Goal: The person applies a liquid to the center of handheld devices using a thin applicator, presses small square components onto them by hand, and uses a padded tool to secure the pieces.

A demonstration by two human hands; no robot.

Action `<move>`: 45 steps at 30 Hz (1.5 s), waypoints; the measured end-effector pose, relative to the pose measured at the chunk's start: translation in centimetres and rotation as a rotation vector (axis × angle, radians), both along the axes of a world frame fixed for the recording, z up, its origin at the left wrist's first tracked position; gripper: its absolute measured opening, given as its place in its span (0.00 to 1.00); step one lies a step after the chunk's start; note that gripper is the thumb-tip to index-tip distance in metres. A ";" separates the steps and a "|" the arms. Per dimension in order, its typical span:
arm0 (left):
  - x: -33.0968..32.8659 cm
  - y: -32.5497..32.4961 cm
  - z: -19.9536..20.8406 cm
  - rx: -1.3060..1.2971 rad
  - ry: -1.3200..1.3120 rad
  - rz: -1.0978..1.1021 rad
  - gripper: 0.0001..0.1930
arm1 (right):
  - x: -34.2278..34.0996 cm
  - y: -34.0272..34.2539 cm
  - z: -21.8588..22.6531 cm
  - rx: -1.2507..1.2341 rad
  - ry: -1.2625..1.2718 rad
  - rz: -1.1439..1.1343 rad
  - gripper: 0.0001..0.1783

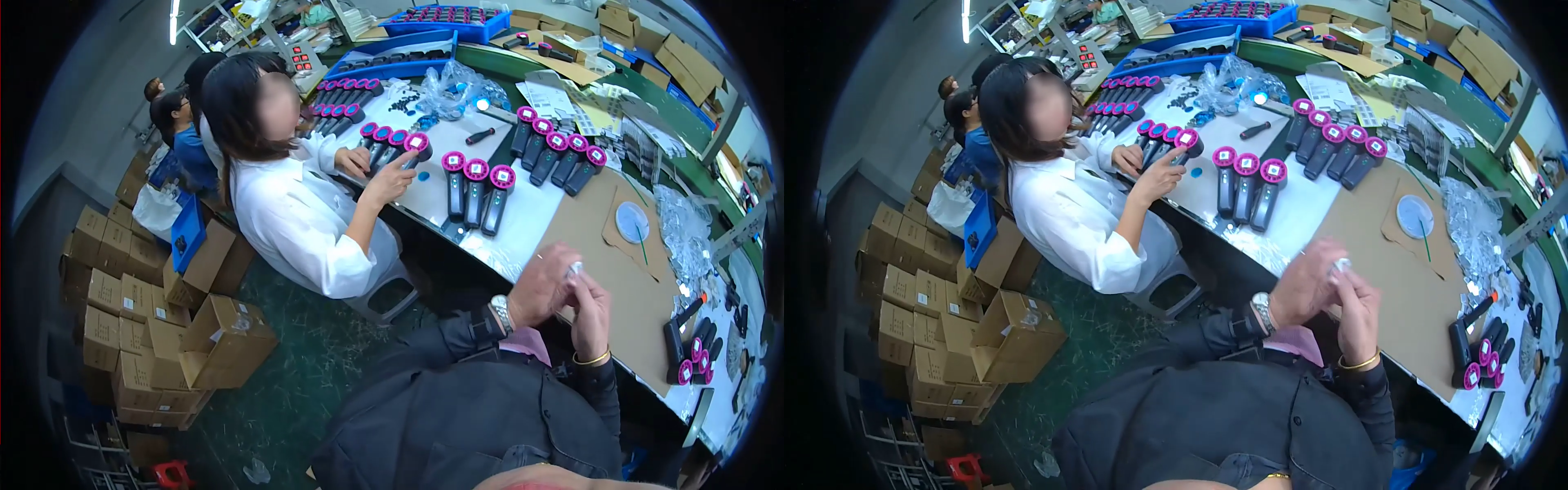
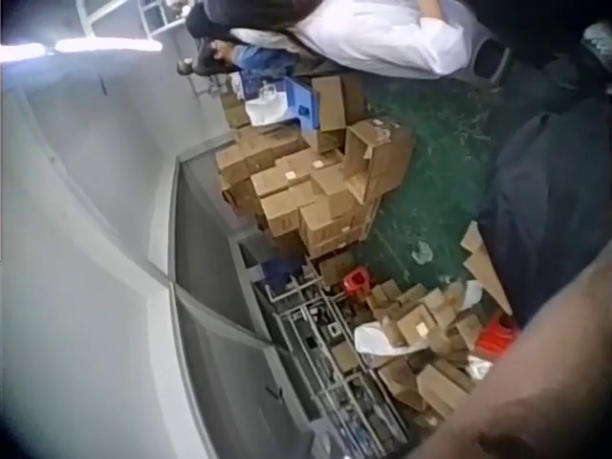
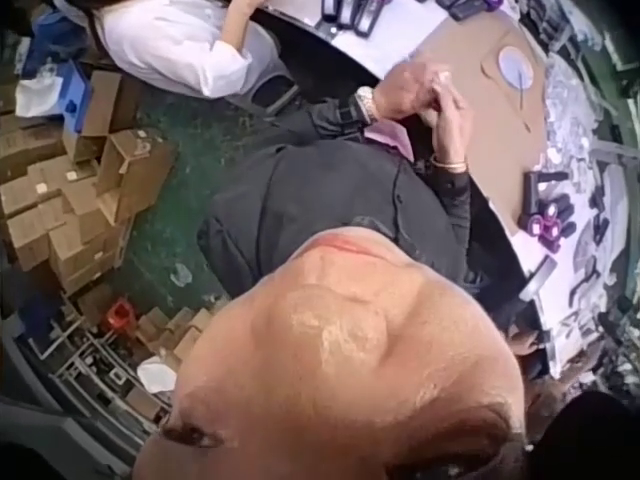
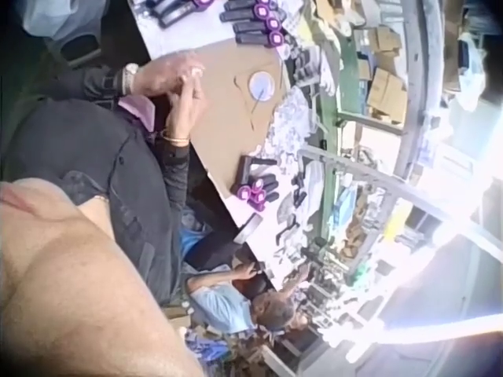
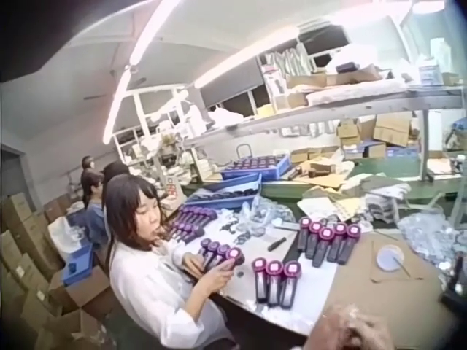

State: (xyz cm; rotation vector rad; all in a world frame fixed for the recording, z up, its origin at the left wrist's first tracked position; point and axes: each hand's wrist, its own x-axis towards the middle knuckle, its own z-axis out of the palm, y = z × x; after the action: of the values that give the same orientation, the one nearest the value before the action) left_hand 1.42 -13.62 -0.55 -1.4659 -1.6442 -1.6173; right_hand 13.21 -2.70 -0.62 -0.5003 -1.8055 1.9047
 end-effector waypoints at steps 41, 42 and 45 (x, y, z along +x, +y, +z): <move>-7.5 -0.3 -1.3 -0.746 0.173 0.438 0.34 | 2.2 13.2 1.9 1.296 -0.384 -0.632 0.13; -7.5 -0.2 -1.4 -0.744 0.175 0.426 0.34 | 1.6 13.9 1.8 1.297 -0.393 -0.641 0.13; -7.5 0.0 -1.7 -0.888 -0.052 0.411 0.38 | 0.1 16.3 0.7 1.204 -0.768 -0.466 0.14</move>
State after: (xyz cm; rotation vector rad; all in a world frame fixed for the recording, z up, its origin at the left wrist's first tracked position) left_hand -6.04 -13.58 -2.29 -1.2737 -2.6585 -0.7084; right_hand 13.35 13.56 0.07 -1.0887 -2.5398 0.0964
